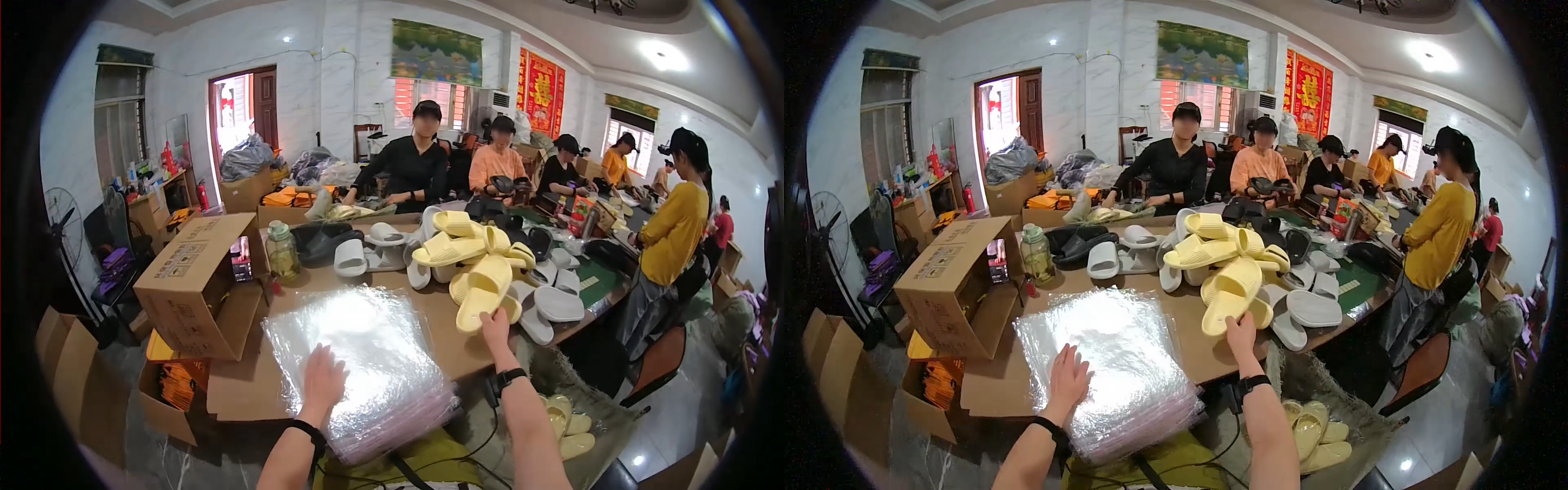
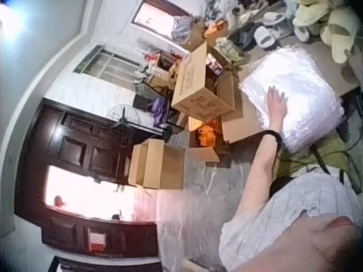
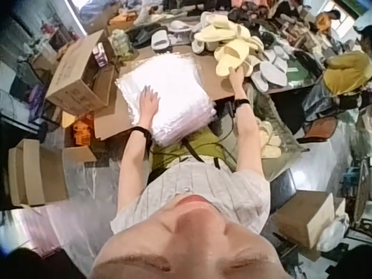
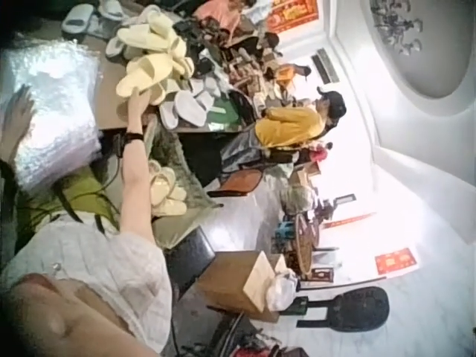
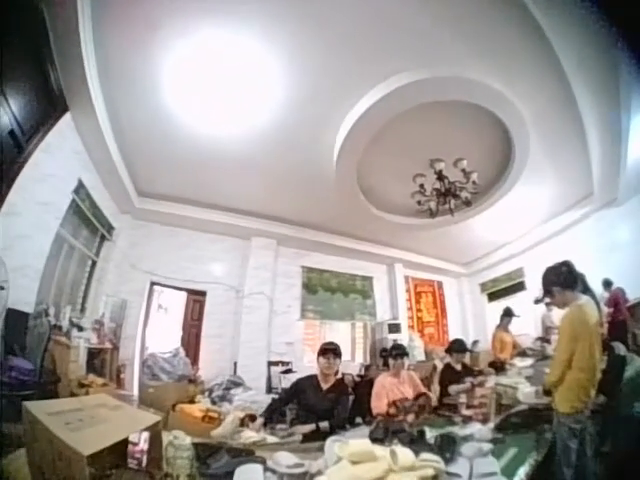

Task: The recorder is packing yellow and white slippers into plastic bags.

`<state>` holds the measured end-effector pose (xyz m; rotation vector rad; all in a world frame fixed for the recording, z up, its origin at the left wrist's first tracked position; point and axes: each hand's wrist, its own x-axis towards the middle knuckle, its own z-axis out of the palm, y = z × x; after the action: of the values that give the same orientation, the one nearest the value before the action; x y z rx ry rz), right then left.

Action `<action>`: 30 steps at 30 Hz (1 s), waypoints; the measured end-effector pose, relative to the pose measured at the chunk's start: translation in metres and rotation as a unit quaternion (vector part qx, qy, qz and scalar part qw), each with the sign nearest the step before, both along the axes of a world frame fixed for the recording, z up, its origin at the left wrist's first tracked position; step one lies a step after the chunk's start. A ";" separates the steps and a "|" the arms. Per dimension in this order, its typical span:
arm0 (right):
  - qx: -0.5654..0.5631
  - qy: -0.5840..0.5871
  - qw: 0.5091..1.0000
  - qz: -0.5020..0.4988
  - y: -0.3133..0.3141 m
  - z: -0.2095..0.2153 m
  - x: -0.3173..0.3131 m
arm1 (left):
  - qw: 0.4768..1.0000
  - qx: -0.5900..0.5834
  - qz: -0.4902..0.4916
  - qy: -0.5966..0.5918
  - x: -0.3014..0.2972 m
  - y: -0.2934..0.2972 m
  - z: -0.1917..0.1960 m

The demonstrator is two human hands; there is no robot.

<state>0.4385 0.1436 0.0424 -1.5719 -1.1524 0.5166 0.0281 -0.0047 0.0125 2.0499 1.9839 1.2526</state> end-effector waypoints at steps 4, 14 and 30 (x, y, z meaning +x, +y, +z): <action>0.178 0.057 0.971 0.147 -0.022 0.034 -0.020 | 0.999 0.023 0.007 -0.021 0.001 -0.002 0.003; 0.223 0.275 0.891 0.286 -0.114 0.126 -0.117 | 0.997 0.061 0.041 -0.039 -0.091 0.031 -0.138; -0.102 -0.128 0.934 0.318 -0.111 0.051 -0.155 | 0.982 -0.024 -0.058 -0.178 0.033 -0.012 0.060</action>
<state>0.2839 0.0326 0.0937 -1.4451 -1.8770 0.8957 0.0608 -0.0165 0.0729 1.7410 1.6930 1.4137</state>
